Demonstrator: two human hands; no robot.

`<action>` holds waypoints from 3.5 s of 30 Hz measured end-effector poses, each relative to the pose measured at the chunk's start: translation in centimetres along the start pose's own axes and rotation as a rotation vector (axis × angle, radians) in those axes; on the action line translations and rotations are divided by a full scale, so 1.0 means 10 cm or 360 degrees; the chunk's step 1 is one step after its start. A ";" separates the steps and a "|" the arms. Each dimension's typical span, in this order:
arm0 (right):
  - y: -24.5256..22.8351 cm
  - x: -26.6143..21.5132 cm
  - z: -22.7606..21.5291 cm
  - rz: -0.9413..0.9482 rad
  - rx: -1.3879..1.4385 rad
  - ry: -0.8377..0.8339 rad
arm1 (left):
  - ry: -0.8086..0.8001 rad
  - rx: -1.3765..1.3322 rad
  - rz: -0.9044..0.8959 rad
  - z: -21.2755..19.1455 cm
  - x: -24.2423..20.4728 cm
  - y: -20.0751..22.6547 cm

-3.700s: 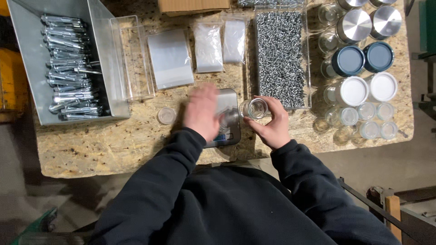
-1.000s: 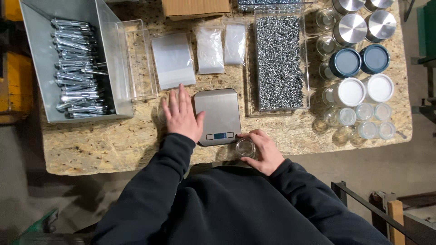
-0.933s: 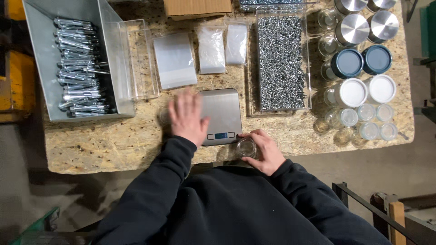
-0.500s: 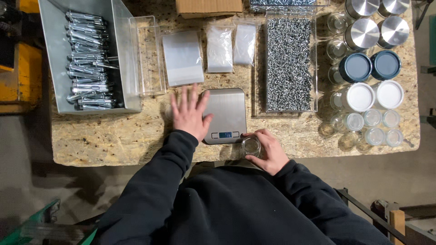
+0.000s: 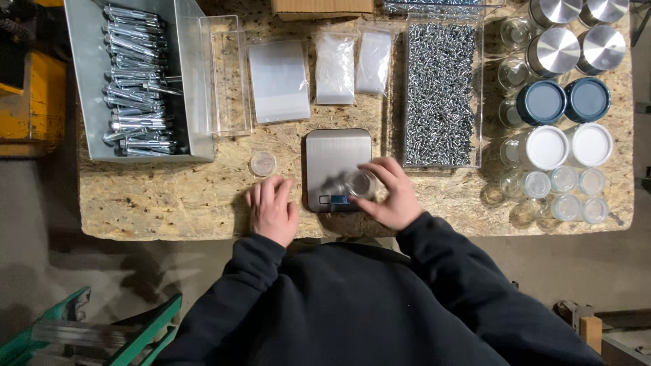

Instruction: The person places a small clear container on a digital scale, then repeatedly picks up metal fasteners from a tray and adds them into the container. After reaching a target weight, the person removes the container, sets it aside, and repeats the process with a second container.

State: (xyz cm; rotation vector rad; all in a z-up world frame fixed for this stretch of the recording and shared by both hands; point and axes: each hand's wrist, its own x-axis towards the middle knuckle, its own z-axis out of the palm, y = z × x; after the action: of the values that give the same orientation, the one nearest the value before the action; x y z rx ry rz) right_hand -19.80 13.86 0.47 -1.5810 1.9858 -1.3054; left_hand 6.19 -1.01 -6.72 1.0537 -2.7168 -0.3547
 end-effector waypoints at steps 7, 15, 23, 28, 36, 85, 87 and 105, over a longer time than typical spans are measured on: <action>0.02 0.30 0.21 0.0013 -0.0043 -0.0002 | 0.0034 -0.0619 -0.0102 -0.14 0.07 0.12; 0.07 0.32 0.22 0.0060 -0.0030 0.0038 | 0.0130 -0.0569 0.0054 0.06 0.03 0.03; 0.10 0.32 0.31 0.0053 -0.0057 0.0043 | 0.0176 -0.0596 0.0036 -0.12 0.06 0.09; 0.08 0.35 0.34 0.0051 -0.0048 0.0032 | 0.0163 -0.0623 0.0023 -0.25 0.06 0.15; 0.07 0.30 0.27 0.0080 -0.0083 -0.0041 | 0.0254 -0.0527 0.0153 -0.12 0.03 0.12; -0.05 -0.96 -0.25 0.0569 -0.0157 0.0350 | 0.0269 -0.0501 0.0226 -0.09 0.25 0.10; -0.04 -0.93 -0.25 0.0543 -0.0156 0.0317 | 0.0231 -0.0560 0.0195 -0.14 0.28 0.12; 0.33 0.30 -1.06 0.0194 -0.0338 0.0604 | 0.0428 -0.0408 -0.0270 0.31 0.43 -0.15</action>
State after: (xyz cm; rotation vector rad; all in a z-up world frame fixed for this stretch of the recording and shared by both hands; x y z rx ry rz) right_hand -30.29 16.12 4.65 -1.3455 2.4790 -1.4741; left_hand 3.22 -4.58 -9.64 1.1656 -2.2826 -0.5308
